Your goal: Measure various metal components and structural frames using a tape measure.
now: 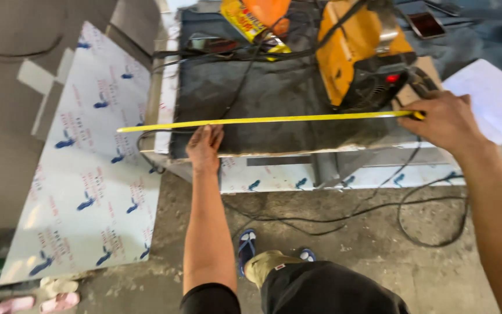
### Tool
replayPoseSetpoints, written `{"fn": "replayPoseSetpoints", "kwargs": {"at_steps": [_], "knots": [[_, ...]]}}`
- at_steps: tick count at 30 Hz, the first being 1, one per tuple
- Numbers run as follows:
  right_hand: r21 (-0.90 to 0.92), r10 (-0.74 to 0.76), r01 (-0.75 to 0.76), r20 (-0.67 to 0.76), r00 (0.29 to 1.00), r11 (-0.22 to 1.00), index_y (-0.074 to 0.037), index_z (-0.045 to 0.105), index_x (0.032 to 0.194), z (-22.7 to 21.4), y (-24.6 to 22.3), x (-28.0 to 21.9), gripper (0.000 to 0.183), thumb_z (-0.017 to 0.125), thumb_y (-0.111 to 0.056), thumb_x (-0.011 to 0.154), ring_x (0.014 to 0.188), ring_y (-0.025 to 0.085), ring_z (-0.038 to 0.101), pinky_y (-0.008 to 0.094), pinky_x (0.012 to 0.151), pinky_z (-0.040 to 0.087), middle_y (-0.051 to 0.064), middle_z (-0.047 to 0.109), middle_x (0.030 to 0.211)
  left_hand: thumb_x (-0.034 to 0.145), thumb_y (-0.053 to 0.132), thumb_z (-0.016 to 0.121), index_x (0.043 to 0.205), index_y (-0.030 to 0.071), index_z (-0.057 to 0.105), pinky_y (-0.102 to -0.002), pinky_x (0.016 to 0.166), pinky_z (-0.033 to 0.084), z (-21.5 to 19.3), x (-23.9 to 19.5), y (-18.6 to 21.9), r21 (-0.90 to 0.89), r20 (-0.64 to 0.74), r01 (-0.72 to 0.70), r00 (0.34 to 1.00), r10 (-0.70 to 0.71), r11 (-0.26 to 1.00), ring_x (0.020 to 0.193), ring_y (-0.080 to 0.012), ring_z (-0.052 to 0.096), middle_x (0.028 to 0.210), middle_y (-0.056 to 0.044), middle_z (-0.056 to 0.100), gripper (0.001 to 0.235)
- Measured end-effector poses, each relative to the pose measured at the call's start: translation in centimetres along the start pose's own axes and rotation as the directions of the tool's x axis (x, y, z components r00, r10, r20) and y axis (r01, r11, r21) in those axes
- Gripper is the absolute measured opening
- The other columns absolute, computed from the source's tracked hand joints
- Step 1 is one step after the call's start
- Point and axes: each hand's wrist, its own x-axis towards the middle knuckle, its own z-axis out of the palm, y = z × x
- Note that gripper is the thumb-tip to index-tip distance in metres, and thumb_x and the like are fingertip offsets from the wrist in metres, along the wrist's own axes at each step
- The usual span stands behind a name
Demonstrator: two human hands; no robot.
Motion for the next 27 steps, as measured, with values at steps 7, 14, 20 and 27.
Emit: {"fn": "replayPoseSetpoints", "kwargs": {"at_steps": [7,14,20,27], "knots": [[-0.114,0.018,-0.020,-0.011,1.000,0.993,-0.030,0.083,0.112,1.4,0.5,0.7,0.033,0.077,-0.047,0.085,0.114,0.028,0.065,0.050,0.095,0.039,0.009,0.074,0.120,0.100,0.008,0.064,0.122,-0.006,0.069,-0.043,0.094,0.063,1.9,-1.3,1.8,0.037,-0.021,0.020,1.000,-0.019,0.999,0.106,-0.0309,0.075,0.111,-0.016,0.075,0.026],[-0.024,0.116,-0.115,0.071,0.991,0.993,-0.028,0.082,0.112,1.4,0.0,0.8,0.036,0.079,-0.048,0.082,0.103,0.030,0.067,0.049,0.097,0.045,0.008,0.075,0.108,0.098,0.007,0.066,0.123,-0.007,0.065,-0.045,0.095,0.062,0.2,-0.7,1.3,0.017,0.016,0.041,0.999,-0.041,0.999,0.105,-0.0326,0.075,0.112,-0.018,0.075,0.029],[0.055,0.051,-0.053,0.041,0.998,0.997,-0.026,0.083,0.104,-1.5,-1.8,0.2,0.028,0.079,-0.042,0.082,0.104,0.029,0.065,0.051,0.098,0.043,0.007,0.073,0.099,0.099,0.007,0.063,0.123,-0.006,0.065,-0.044,0.093,0.063,0.9,-0.6,1.1,0.090,0.007,0.047,0.999,-0.048,0.995,0.105,-0.0317,0.076,0.112,-0.015,0.074,0.028],[0.099,0.050,-0.058,0.082,0.995,0.993,-0.025,0.082,0.108,-1.8,-2.6,0.2,0.031,0.078,-0.041,0.082,0.110,0.026,0.062,0.048,0.105,0.036,0.008,0.072,0.104,0.102,0.006,0.062,0.122,-0.005,0.068,-0.036,0.088,0.065,2.0,-1.6,2.3,0.127,0.014,0.023,1.000,-0.025,0.992,0.102,-0.0247,0.077,0.109,-0.011,0.077,0.023]]}}
